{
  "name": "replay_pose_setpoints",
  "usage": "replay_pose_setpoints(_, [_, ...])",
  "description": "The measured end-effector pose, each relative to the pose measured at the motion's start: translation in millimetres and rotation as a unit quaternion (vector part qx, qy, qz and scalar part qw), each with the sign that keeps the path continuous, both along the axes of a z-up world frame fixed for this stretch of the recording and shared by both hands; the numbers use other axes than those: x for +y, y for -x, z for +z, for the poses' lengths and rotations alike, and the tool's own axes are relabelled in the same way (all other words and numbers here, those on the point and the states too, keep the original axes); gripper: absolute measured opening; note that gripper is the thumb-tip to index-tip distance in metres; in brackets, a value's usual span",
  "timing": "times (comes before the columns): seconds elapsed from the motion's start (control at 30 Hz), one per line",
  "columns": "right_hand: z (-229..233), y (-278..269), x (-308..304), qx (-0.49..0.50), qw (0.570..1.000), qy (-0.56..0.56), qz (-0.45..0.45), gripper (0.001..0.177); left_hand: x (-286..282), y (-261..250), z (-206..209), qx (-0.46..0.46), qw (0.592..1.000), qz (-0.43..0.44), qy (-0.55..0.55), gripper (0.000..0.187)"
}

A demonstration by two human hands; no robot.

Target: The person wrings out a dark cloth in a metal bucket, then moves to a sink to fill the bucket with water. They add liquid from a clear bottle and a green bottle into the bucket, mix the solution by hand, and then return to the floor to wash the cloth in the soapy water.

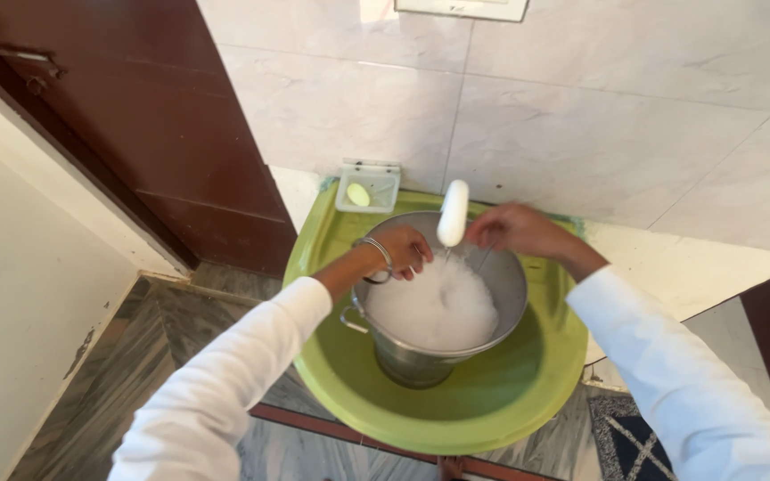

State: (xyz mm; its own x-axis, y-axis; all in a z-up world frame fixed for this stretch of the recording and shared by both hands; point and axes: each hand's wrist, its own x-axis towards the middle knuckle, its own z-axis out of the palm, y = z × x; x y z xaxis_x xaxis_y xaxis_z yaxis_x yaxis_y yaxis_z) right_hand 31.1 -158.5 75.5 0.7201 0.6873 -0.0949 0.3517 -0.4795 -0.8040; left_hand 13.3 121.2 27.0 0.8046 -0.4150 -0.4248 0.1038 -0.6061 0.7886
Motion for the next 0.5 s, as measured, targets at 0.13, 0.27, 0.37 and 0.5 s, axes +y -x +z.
replay_pose_setpoints(0.13, [-30,-25,-60,-0.074,0.967,0.0,-0.244,0.028,-53,-13,-39,0.006,0.999,-0.016,-0.036,0.018])
replay_pose_setpoints(0.27, [-87,-18,-73,0.001,0.984,-0.037,-0.172,0.067,-70,-10,-44,-0.013,0.997,-0.072,-0.033,0.018])
replay_pose_setpoints(0.37, [-108,2,-55,-0.119,0.98,-0.027,-0.154,0.068,-56,-2,-31,-0.115,0.988,-0.087,-0.053,0.018])
replay_pose_setpoints(0.5, [-99,6,-37,-0.079,0.979,-0.142,-0.12,0.063,-7,18,-5,-0.328,0.907,-0.071,-0.255,0.022])
